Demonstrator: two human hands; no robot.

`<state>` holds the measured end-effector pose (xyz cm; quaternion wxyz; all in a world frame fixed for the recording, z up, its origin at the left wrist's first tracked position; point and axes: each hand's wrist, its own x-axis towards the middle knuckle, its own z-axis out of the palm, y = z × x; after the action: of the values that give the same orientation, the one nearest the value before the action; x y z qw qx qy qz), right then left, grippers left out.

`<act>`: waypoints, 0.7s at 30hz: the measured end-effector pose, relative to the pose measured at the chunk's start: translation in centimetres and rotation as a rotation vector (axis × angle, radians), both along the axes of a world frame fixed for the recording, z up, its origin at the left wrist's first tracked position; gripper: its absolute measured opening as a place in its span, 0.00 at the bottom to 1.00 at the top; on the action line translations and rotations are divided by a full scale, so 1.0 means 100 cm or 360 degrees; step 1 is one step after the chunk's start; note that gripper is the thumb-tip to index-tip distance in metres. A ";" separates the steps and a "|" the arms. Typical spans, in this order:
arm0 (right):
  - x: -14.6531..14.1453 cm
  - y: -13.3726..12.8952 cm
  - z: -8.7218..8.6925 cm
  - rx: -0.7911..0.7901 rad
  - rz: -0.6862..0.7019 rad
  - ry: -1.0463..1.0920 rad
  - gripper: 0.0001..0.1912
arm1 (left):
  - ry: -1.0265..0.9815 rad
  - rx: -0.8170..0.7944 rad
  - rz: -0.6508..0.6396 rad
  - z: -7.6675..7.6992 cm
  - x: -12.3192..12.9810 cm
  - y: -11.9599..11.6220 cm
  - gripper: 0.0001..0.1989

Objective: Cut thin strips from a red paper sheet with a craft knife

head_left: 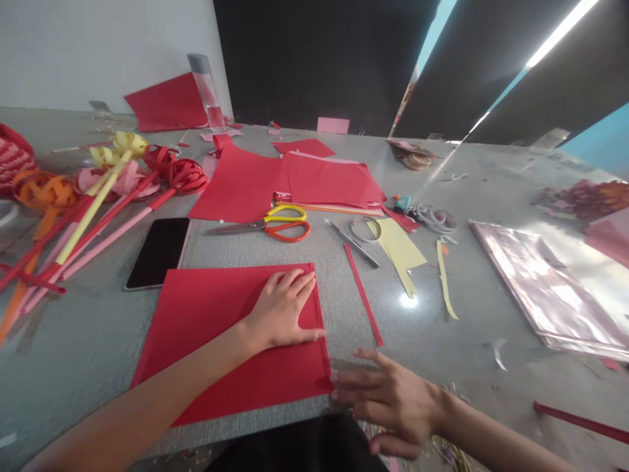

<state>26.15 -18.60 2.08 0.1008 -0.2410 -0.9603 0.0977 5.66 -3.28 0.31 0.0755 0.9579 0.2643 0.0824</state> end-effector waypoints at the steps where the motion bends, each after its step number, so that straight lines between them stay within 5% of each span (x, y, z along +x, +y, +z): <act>1: 0.000 -0.001 -0.002 0.0048 0.0007 0.0014 0.19 | 0.0016 0.0004 -0.0003 0.000 0.000 -0.001 0.45; 6: 0.017 0.017 -0.006 0.0675 -0.0151 0.0271 0.12 | 0.0078 0.0022 0.0014 -0.005 0.000 -0.006 0.48; 8: 0.032 0.038 -0.003 0.0717 -0.0599 0.0211 0.08 | 0.0096 0.0012 0.0018 -0.007 -0.001 -0.007 0.49; 10: 0.047 0.065 0.000 0.0574 -0.1288 0.0096 0.09 | 0.0114 -0.0003 0.0018 -0.009 -0.001 -0.008 0.49; 12: 0.058 0.091 0.001 0.0572 -0.1554 0.0072 0.12 | 0.0120 -0.0009 0.0012 -0.010 -0.002 -0.008 0.47; 16: 0.066 0.130 -0.009 0.0462 -0.1695 -0.0029 0.09 | 0.0110 -0.0027 0.0012 -0.010 -0.004 -0.009 0.44; 21: 0.064 0.145 -0.019 0.0313 -0.1863 -0.0016 0.07 | 0.0091 -0.0065 -0.0009 -0.009 -0.005 -0.006 0.44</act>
<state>32.57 -4.11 0.19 0.1554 -0.7206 -0.6726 -0.0648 5.17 -3.87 -0.59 0.0877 0.9589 0.2654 0.0494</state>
